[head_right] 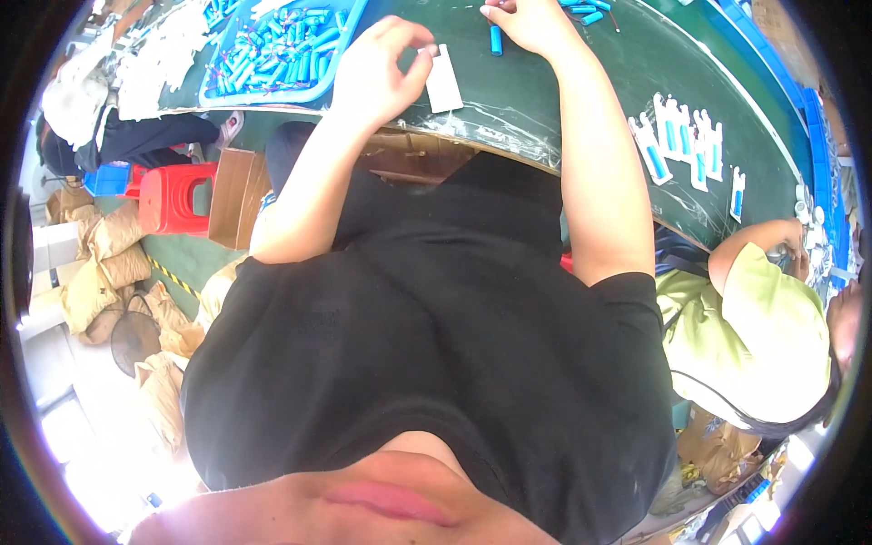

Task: Assembling small electronic components into white plastic frames on an assembly line.

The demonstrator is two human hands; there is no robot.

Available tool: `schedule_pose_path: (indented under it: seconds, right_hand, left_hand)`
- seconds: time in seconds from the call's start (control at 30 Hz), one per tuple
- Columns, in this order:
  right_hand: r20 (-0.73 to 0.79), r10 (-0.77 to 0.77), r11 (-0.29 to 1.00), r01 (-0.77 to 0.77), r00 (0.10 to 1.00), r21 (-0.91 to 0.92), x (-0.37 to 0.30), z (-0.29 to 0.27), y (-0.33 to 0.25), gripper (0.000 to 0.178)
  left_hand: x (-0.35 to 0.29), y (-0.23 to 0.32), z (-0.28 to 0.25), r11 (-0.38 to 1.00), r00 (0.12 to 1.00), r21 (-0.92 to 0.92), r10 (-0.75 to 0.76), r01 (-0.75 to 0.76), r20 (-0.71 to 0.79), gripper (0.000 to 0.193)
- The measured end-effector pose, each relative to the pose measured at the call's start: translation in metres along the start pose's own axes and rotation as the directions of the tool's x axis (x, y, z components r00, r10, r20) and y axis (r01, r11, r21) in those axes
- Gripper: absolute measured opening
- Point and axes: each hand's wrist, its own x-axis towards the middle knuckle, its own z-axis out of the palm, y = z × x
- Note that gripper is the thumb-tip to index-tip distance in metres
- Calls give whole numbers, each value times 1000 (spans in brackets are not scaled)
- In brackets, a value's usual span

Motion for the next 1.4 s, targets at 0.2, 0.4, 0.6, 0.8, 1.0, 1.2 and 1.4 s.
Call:
schedule_pose_path:
  seconds: [0.2,0.4,0.6,0.8,1.0,1.2,1.4]
  right_hand:
    - [-75,46,996,-52,996,-79,-6,-14,-22,28]
    - [13,29,997,-28,999,-78,-5,-19,-19,29]
    - [244,9,990,25,970,-135,-10,-14,-2,41]
    - [206,-153,960,194,967,-200,-19,-14,3,46]
    - [288,-66,979,118,955,-167,-12,-15,-14,45]
    - [263,-80,982,122,961,-144,-14,-7,-8,42]
    - [241,-98,978,139,965,-157,-13,-3,-12,40]
  left_hand:
    - [-15,-2,-2,935,860,-50,343,-351,378,11]
    - [-1,6,-2,945,848,54,263,-323,460,8]
    - [10,7,3,904,789,126,279,-408,547,9]
    - [16,1,5,870,755,58,390,-490,527,19]
    - [23,-16,12,895,798,40,375,-444,471,16]
    - [13,-13,-1,935,820,-103,349,-340,453,13]
    - [9,-2,-2,913,827,81,320,-399,462,8]
